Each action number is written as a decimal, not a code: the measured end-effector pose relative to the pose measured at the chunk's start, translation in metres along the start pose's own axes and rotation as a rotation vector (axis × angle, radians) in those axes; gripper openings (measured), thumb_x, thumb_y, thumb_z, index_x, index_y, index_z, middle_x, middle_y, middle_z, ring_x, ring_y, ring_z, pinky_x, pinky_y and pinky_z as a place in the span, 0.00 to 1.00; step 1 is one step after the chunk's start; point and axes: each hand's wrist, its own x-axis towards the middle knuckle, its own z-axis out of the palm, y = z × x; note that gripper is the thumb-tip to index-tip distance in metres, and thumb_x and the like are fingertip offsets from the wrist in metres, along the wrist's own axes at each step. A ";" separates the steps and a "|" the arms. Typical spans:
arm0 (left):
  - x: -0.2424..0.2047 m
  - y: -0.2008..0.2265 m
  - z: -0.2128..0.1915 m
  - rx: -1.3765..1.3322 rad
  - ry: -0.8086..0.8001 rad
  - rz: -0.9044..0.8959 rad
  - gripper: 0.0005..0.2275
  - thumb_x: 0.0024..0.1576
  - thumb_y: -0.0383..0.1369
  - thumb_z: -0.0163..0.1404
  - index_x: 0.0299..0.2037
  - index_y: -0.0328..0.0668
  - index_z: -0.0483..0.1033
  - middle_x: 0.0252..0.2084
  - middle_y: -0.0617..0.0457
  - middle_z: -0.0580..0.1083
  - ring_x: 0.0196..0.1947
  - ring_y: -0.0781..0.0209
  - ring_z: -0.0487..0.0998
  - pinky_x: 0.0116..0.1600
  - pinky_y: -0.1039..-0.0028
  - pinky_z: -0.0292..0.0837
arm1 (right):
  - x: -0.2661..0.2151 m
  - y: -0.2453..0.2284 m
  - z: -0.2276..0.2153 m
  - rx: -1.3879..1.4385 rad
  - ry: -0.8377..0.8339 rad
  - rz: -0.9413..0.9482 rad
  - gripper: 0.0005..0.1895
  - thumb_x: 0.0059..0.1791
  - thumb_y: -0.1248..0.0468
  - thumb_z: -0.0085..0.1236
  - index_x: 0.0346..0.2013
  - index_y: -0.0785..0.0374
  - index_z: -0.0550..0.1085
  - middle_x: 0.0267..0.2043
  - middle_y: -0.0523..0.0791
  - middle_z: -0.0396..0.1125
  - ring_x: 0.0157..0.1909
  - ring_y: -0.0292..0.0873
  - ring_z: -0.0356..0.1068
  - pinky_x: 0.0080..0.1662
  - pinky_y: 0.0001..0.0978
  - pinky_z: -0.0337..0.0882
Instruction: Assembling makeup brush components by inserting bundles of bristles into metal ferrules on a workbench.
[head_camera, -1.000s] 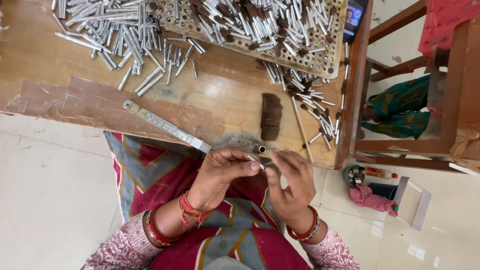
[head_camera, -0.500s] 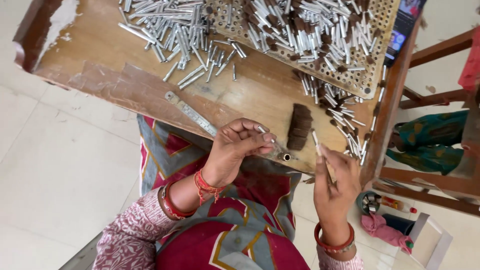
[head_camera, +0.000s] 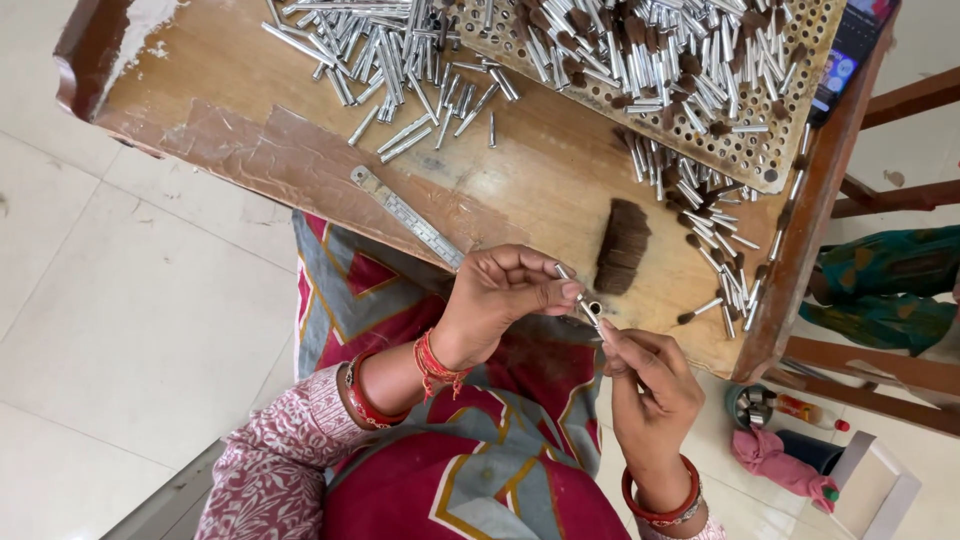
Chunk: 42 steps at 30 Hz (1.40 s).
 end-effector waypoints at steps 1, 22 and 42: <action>0.000 -0.002 -0.001 0.000 0.004 0.004 0.06 0.58 0.19 0.58 0.42 0.27 0.77 0.42 0.42 0.81 0.42 0.57 0.84 0.48 0.69 0.84 | 0.000 -0.001 0.001 0.002 -0.004 -0.003 0.19 0.50 0.79 0.58 0.53 0.60 0.79 0.44 0.45 0.71 0.37 0.33 0.69 0.39 0.22 0.70; -0.007 0.011 0.011 0.636 -0.113 0.184 0.08 0.54 0.23 0.63 0.42 0.34 0.83 0.39 0.53 0.78 0.37 0.71 0.79 0.41 0.81 0.78 | 0.042 0.009 -0.015 -0.416 0.189 -0.060 0.08 0.54 0.74 0.62 0.48 0.67 0.79 0.50 0.50 0.74 0.55 0.41 0.71 0.57 0.31 0.69; -0.021 0.002 0.010 0.673 -0.210 0.108 0.06 0.56 0.23 0.62 0.41 0.37 0.81 0.37 0.56 0.74 0.34 0.73 0.76 0.36 0.82 0.72 | 0.027 0.012 -0.005 0.385 -0.154 0.275 0.06 0.50 0.76 0.62 0.42 0.72 0.77 0.44 0.47 0.72 0.45 0.36 0.72 0.48 0.24 0.71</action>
